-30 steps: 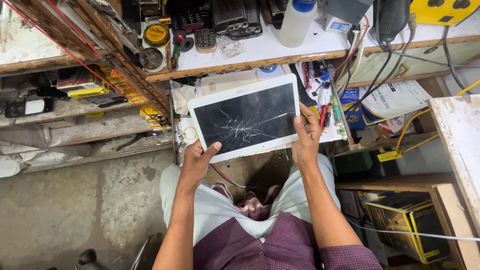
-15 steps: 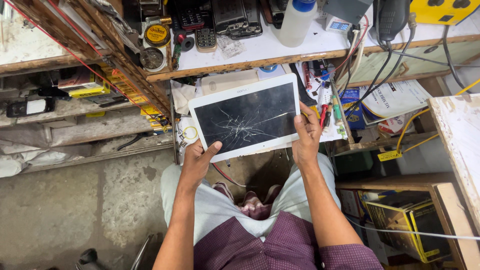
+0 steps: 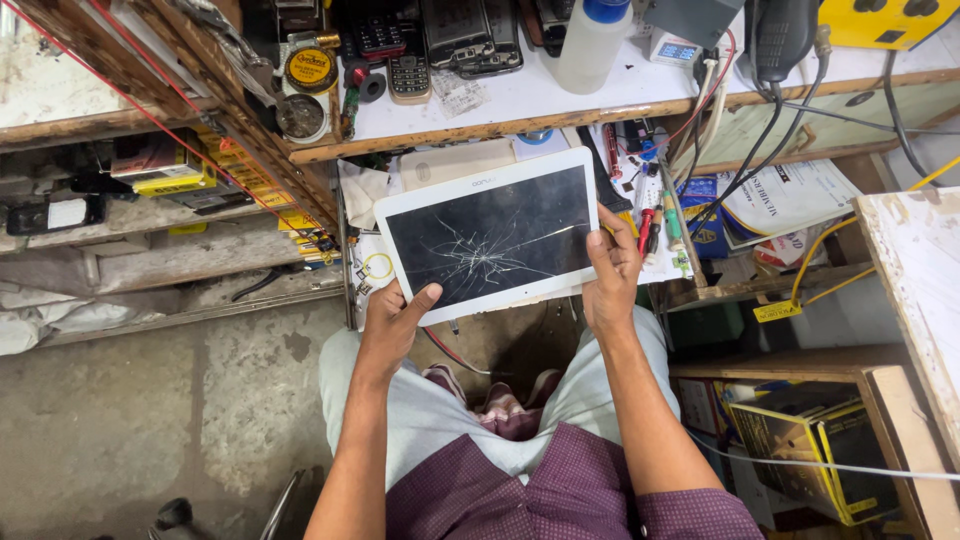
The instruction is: The person works on a disassembled tablet at a cluttered repair bench, first manipulating a small wire near the exposed battery and motherboard, then using a soldering iron on the board. They lift and reposition the tablet, turn it over to reveal a badly cracked screen, and hold and rotate the device while working around its edges.
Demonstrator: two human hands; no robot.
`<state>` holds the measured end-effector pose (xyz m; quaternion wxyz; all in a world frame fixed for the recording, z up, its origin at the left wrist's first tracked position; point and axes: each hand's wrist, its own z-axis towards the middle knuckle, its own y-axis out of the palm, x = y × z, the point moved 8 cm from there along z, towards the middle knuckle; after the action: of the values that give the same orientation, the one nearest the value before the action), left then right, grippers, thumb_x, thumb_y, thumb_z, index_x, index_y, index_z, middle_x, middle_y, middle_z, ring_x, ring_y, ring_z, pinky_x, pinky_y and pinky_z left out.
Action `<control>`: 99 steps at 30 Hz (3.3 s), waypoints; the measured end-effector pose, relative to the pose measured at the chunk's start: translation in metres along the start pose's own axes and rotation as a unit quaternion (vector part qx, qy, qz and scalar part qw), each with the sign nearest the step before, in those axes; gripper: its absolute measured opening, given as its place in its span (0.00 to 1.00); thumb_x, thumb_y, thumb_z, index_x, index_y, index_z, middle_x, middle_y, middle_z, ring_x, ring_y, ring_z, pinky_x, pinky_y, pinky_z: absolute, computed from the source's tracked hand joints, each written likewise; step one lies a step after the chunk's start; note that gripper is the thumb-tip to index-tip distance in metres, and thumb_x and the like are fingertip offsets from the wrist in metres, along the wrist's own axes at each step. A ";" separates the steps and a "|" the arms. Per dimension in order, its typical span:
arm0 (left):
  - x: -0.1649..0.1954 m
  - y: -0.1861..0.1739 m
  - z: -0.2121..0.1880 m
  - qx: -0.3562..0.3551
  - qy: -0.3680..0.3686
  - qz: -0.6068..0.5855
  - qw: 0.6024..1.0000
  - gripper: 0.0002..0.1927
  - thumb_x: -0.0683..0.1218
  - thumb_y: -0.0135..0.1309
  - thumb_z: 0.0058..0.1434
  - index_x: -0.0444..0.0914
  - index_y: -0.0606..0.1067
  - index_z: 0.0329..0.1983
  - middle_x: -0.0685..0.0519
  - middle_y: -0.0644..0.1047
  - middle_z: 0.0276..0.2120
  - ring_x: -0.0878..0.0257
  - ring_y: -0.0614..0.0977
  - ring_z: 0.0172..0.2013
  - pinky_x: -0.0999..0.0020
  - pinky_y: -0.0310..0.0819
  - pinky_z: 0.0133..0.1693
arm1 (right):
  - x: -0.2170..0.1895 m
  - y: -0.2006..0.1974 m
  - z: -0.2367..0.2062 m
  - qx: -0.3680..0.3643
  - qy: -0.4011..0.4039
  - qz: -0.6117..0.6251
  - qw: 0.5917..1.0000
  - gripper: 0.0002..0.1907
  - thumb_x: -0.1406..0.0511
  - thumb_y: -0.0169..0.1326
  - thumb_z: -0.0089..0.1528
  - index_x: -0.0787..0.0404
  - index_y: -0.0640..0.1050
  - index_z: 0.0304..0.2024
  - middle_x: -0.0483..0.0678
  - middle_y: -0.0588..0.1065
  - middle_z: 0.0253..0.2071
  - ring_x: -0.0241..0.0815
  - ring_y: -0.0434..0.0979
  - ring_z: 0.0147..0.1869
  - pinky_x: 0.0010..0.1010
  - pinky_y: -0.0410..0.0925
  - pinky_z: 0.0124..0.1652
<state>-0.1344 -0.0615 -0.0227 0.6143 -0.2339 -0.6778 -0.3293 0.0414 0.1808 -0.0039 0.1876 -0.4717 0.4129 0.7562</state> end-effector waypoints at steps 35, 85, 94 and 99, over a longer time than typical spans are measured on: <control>-0.002 0.000 0.003 0.009 -0.022 -0.005 1.000 0.15 0.46 0.57 0.67 0.31 0.79 0.52 0.55 0.83 0.44 0.70 0.79 0.42 0.74 0.74 0.47 | 0.003 0.000 0.002 0.017 0.019 -0.006 1.000 0.24 0.66 0.56 0.67 0.68 0.70 0.65 0.47 0.75 0.56 0.33 0.71 0.58 0.26 0.62 0.60; 0.078 0.102 -0.002 -0.293 0.227 -0.573 0.731 0.30 0.70 0.41 0.69 0.41 0.75 0.45 0.52 0.76 0.49 0.60 0.73 0.55 0.58 0.61 0.62 | -0.148 0.162 -0.219 -0.467 -0.384 -0.374 0.703 0.14 0.64 0.59 0.68 0.55 0.80 0.56 0.49 0.78 0.52 0.40 0.80 0.54 0.44 0.73 0.61; 0.069 0.111 0.001 -0.254 0.192 -0.667 0.674 0.47 0.79 0.16 0.71 0.40 0.72 0.29 0.53 0.74 0.34 0.61 0.72 0.45 0.60 0.61 0.61 | -0.123 0.146 -0.221 -0.531 -0.315 -0.400 0.677 0.17 0.63 0.59 0.64 0.51 0.79 0.56 0.45 0.77 0.56 0.40 0.77 0.58 0.48 0.67 0.63; 0.060 0.110 0.005 -0.264 0.216 -0.673 0.656 0.46 0.79 0.17 0.71 0.41 0.71 0.27 0.54 0.74 0.31 0.61 0.72 0.42 0.62 0.62 0.57 | -0.122 0.137 -0.215 -0.564 -0.235 -0.385 0.691 0.23 0.58 0.64 0.61 0.54 0.78 0.57 0.48 0.75 0.61 0.46 0.73 0.64 0.54 0.62 0.64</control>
<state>-0.0667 0.0110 0.0535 0.2658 0.2119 -0.3819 -0.8594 0.1282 -0.0595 0.1170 0.2520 -0.4134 -0.3671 0.7942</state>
